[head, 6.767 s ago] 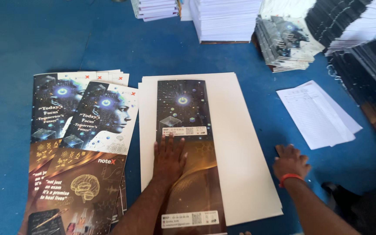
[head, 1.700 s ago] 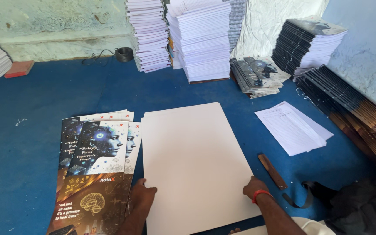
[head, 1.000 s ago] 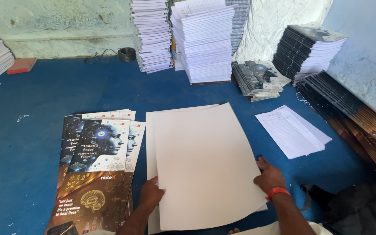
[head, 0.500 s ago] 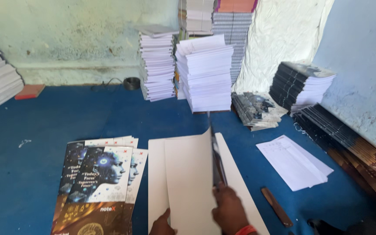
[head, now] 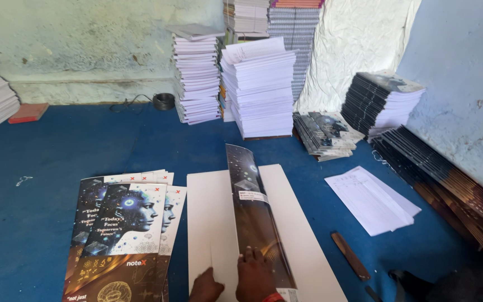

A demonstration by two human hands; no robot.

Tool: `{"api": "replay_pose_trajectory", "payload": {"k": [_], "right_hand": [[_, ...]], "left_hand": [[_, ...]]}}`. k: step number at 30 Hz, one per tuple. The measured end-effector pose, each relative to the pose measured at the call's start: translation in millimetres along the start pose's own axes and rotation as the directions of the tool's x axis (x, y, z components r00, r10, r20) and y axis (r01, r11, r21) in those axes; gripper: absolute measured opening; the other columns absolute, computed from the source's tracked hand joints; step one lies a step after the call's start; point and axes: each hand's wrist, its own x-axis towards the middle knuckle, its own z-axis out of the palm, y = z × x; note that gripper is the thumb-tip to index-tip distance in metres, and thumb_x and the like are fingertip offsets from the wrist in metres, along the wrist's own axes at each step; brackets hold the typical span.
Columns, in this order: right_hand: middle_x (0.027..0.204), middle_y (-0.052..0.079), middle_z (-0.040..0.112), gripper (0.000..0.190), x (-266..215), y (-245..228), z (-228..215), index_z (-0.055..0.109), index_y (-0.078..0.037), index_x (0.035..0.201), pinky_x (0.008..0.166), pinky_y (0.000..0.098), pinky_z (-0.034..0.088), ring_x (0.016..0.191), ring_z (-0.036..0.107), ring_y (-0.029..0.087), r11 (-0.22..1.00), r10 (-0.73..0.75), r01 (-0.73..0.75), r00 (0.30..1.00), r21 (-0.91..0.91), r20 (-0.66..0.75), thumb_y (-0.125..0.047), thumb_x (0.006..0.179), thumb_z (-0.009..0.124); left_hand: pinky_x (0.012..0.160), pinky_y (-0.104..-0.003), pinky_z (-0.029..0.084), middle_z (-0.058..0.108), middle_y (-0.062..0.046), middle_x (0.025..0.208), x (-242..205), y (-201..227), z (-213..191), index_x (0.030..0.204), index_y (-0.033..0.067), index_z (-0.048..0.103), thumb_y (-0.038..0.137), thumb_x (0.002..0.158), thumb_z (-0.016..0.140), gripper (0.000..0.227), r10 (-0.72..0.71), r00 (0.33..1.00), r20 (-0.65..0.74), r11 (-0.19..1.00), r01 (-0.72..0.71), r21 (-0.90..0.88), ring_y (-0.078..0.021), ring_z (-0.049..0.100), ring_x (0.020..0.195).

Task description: The person places a printed cover sheet over a stack of blank pages, folds the cover over the spine, and uses a wooden tool to press and crease the fold. The person repeats this process for multiple booklets, stacking the finished items to the side.

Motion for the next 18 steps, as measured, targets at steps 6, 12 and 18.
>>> {"api": "replay_pose_trajectory", "payload": {"k": [6,12,18], "right_hand": [[0.155,0.033,0.035,0.062,-7,-17,19,0.051,0.010,0.138,0.115,0.0645,0.024,0.145,0.028,0.048,0.996,-0.058,0.053,0.996,-0.078,-0.070,-0.009,0.080,0.064],[0.150,0.035,0.040,0.061,0,-17,53,0.052,0.014,0.136,0.111,0.0649,0.029,0.142,0.033,0.049,0.980,-0.180,0.154,0.958,-0.127,-0.225,-0.010,0.081,0.065],[0.142,0.035,0.050,0.041,22,-1,112,0.061,0.014,0.123,0.102,0.0723,0.034,0.133,0.043,0.050,0.967,-0.231,0.165,0.885,-0.192,-0.404,-0.013,0.092,0.062]], "left_hand": [[0.087,-0.036,0.060,0.080,-0.017,0.107,-44,52,-44,0.142,0.0150,0.060,0.035,0.097,0.063,0.049,0.024,0.964,-0.264,0.937,-0.113,-0.330,-0.0253,0.078,0.095],[0.074,-0.033,0.061,0.074,-0.008,0.103,-68,80,-63,0.139,0.0171,0.063,0.024,0.096,0.062,0.044,0.234,0.855,-0.464,0.805,-0.437,-0.400,-0.0191,0.076,0.084],[0.064,-0.033,0.059,0.075,-0.008,0.081,-59,83,-64,0.143,0.0206,0.059,0.019,0.091,0.069,0.053,0.204,0.909,-0.363,0.842,-0.352,-0.408,-0.0180,0.074,0.066]]}}
